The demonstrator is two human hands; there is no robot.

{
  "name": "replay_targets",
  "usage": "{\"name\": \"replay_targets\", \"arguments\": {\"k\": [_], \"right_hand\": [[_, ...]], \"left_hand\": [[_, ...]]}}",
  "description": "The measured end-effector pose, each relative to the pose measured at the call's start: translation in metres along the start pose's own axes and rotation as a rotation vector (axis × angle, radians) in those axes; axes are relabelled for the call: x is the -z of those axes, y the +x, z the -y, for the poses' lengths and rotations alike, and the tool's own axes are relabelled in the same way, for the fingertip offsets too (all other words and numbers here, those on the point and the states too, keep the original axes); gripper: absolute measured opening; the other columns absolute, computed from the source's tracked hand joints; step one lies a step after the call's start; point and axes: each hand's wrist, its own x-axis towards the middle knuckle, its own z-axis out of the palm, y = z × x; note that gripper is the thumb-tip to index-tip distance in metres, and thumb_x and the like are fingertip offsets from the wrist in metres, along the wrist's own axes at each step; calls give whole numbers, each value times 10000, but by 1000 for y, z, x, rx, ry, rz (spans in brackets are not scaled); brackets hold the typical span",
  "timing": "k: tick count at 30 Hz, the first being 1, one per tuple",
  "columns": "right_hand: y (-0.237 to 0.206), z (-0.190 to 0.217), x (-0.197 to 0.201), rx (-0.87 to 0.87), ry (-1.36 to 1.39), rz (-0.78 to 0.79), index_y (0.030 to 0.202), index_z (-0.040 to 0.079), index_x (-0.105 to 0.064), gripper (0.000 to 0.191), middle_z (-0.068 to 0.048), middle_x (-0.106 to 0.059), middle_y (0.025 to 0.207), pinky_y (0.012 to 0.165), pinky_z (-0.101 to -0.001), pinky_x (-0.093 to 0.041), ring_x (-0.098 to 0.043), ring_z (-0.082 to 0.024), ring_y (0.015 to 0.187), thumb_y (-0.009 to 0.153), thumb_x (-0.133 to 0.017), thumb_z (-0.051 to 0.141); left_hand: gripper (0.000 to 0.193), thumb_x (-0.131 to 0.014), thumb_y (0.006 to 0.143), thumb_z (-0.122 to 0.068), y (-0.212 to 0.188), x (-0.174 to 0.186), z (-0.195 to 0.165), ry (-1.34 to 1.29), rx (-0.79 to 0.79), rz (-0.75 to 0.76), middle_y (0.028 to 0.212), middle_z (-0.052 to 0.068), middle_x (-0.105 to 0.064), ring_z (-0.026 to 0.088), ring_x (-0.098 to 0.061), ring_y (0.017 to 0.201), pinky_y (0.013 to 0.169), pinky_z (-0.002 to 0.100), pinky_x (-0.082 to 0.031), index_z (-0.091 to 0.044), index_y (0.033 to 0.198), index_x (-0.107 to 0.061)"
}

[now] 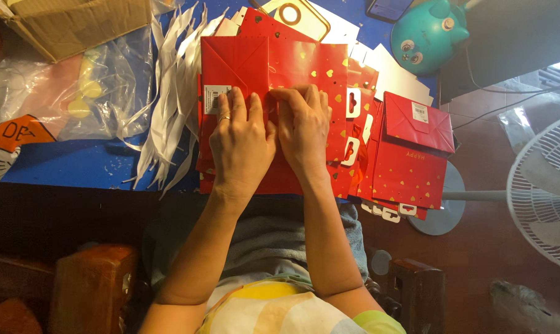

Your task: The person assembles red Valentine's Day gift boxes by threading white ribbons through the handle slots and tying them. The person handles multiple boxes one at a time, threading the ribbon, pulling it through, and tying a knot before stacking the finished boxes.

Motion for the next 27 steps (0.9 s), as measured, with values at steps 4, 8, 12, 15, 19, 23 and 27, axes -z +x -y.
{"name": "replay_targets", "arguments": {"k": [4,8,12,15,19,23,27], "right_hand": [[-2,0,0,13,-5,-14,1082,158,-744,152,-13,-629,1027,888,-379,-421,-581,-227,1003,955,-685,98],[-3,2,0,3,5,-9,1083,160,-744,161,-12,-625,1028,888,-376,-419,-576,-225,1003,951,-683,91],[-1,2,1,-8,-4,-1,1082,157,-746,141,-16,-624,1031,890,-380,-417,-573,-227,1002,977,-663,112],[-1,3,1,-22,7,-4,1072,145,-742,99,-26,-621,1035,897,-389,-417,-571,-233,1002,1011,-666,161],[-1,3,2,-55,32,20,999,134,-751,117,-37,-618,1018,904,-397,-425,-575,-237,999,956,-723,240],[2,3,1,-80,41,15,960,132,-765,144,-46,-621,1029,921,-404,-426,-574,-248,1033,903,-755,264],[5,2,-1,-119,36,31,966,128,-766,153,-58,-614,1036,919,-412,-426,-555,-260,1032,899,-765,266]], "left_hand": [[506,-758,853,-171,-1,-1,2,-3,-10,20,1340,379,-575,543,-574,1241,934,467,-573,79,1280,-652],[490,-747,863,-167,-1,-1,4,-13,-23,27,1326,388,-575,547,-580,1227,918,464,-578,84,1273,-652],[452,-734,894,-147,-2,0,6,-58,-27,11,1333,378,-584,534,-583,1245,956,464,-572,85,1272,-652],[462,-746,888,-154,-4,0,6,-93,-28,-4,1331,373,-591,539,-575,1247,985,473,-554,93,1267,-648],[517,-767,866,-173,-4,1,8,-103,-37,8,1330,383,-580,545,-555,1257,1005,478,-527,109,1278,-635],[510,-761,887,-145,-7,2,6,-124,-28,-11,1354,362,-585,534,-555,1279,1018,471,-529,98,1313,-623],[579,-757,865,-140,-6,2,7,-125,-32,-23,1353,352,-587,527,-552,1291,1049,474,-517,87,1367,-578]]}}
